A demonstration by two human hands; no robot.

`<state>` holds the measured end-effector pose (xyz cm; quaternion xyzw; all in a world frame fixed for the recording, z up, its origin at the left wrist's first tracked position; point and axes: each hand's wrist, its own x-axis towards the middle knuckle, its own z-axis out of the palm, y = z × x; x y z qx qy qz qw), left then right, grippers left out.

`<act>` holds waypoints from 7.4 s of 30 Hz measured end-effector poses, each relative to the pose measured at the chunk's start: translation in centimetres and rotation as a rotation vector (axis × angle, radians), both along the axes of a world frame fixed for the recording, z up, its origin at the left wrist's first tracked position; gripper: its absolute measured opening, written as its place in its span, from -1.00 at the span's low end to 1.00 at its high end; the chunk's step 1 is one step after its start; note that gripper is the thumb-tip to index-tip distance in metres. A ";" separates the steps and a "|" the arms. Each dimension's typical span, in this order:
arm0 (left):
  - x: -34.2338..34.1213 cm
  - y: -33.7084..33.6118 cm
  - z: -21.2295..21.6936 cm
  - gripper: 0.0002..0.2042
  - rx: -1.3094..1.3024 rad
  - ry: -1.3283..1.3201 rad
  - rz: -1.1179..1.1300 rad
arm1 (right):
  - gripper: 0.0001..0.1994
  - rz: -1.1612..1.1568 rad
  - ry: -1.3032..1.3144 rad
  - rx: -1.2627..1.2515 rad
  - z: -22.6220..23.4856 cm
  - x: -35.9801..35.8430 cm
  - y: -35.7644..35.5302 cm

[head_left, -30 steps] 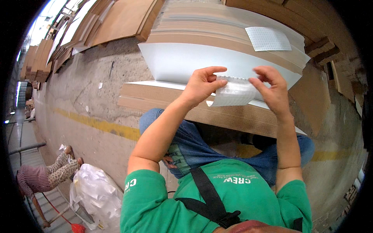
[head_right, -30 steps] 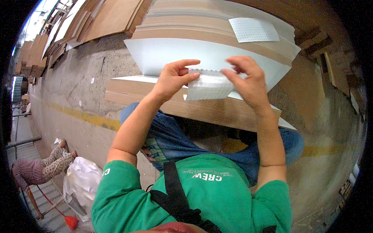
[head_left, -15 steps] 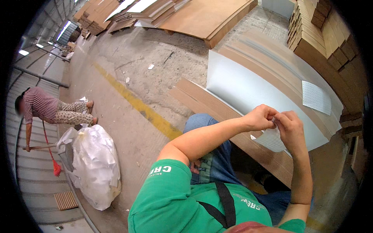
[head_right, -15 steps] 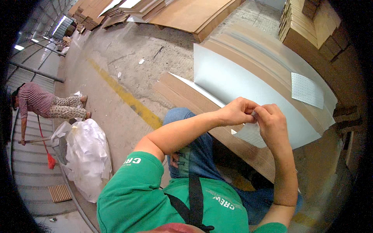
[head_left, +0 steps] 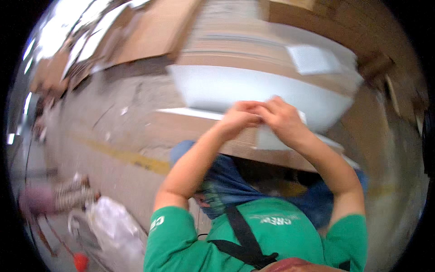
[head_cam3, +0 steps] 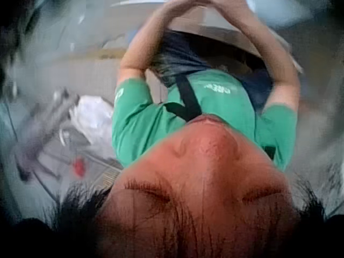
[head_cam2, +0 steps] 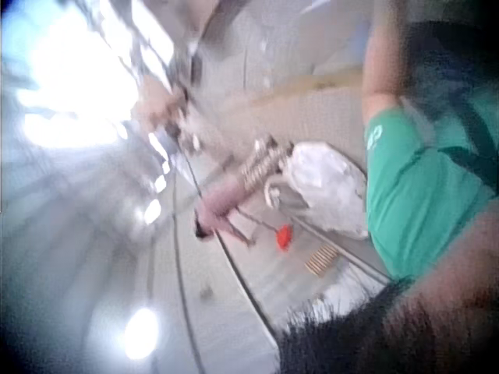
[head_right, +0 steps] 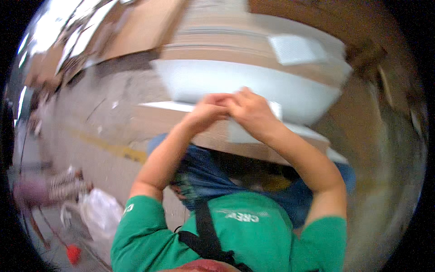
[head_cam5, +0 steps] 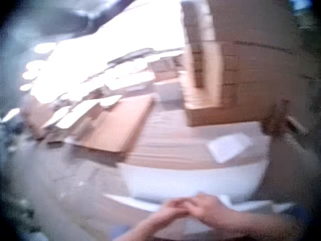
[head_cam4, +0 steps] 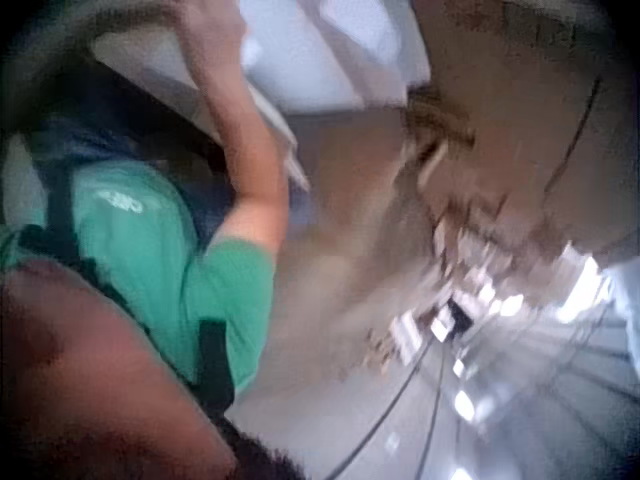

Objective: The person sits on the floor and repeatedly peels individual adhesive labels from a sheet, then places them onto a stack of white boards. The person handles the label sheet and the boards by hand, working one label at a time.

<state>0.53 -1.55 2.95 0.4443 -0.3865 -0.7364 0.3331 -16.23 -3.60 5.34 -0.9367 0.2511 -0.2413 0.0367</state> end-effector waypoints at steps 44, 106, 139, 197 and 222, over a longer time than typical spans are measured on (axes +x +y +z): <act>2.0 -1.0 1.4 -0.60 -0.249 -0.102 0.430 | -0.73 -1.046 -1.058 1.238 -15.3 -29.3 -9.8; 1.2 -1.1 1.7 -0.70 -0.206 0.007 0.597 | -0.77 -1.229 -0.633 0.259 -21.3 -24.1 -13.9; 2.3 -0.7 1.4 -0.71 -0.263 0.064 0.662 | -0.91 -1.044 -0.517 1.264 -11.6 -35.2 -9.4; 0.5 0.7 2.6 -0.66 -0.262 -0.169 0.314 | -0.87 -0.050 -0.296 0.221 2.8 -3.7 -1.6; -0.1 -0.1 0.6 -0.70 -0.039 -0.279 0.223 | -0.87 -0.250 -0.563 1.152 -2.7 -8.4 -5.2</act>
